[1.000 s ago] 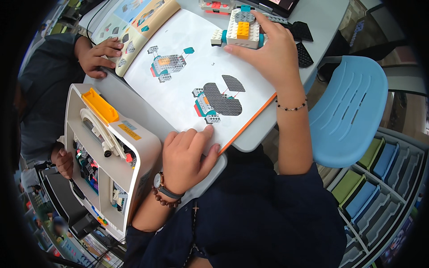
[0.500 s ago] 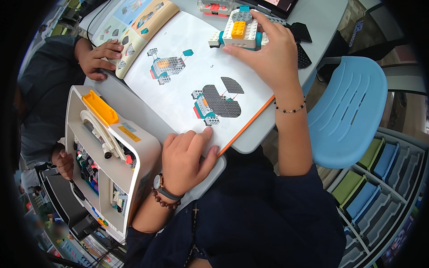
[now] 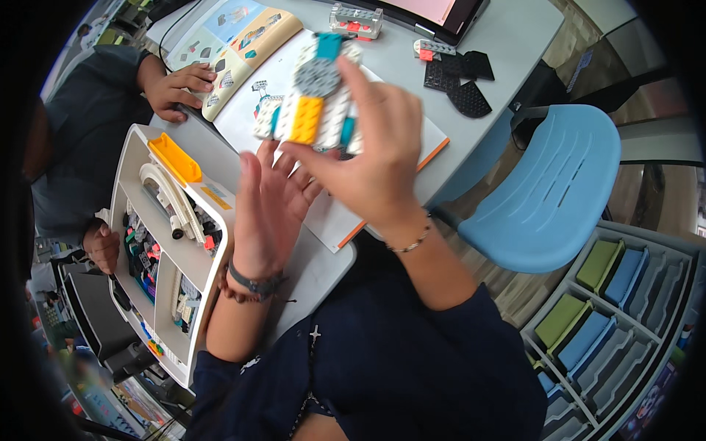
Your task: The person assembles a small structure from colorful interlocking building blocks, selecting pieces from a compartmentalized tray and attaching them to a base plate. They reference a printed instruction manual and a tablet screen while adding and removing individual blocks to match the illustrated steps.
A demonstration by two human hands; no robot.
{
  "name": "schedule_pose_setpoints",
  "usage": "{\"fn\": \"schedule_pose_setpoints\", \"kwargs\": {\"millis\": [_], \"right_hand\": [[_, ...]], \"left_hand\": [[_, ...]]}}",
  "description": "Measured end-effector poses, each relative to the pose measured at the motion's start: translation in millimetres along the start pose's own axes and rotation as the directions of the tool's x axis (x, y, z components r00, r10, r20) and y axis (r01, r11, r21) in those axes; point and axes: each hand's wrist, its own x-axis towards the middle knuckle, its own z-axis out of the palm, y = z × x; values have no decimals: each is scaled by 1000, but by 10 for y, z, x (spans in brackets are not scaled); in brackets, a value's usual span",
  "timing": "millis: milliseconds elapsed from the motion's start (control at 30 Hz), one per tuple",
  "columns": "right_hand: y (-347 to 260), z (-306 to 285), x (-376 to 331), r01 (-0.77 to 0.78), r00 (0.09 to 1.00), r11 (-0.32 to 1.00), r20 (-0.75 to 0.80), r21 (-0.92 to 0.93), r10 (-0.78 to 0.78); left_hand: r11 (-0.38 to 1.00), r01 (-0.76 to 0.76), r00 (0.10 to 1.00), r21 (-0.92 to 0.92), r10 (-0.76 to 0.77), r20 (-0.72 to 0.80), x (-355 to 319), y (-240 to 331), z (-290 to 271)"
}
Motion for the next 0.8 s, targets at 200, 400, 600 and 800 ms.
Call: {"fn": "schedule_pose_setpoints", "kwargs": {"millis": [200,400,600,800], "right_hand": [[-104,-127,-27,-43,946,996,324,76,16],[767,-882,63,-301,919,832,91,-467,384],[939,-859,-60,-324,865,690,94,-648,493],[945,-798,-114,-90,977,783,100,-616,190]], "left_hand": [[986,-112,994,126,111,19,200,33,-149],[899,-279,946,337,318,-67,265,-36,-242],[641,-360,875,677,484,7,412,-227,-471],[113,-457,638,882,733,236,396,-260,-541]]}}
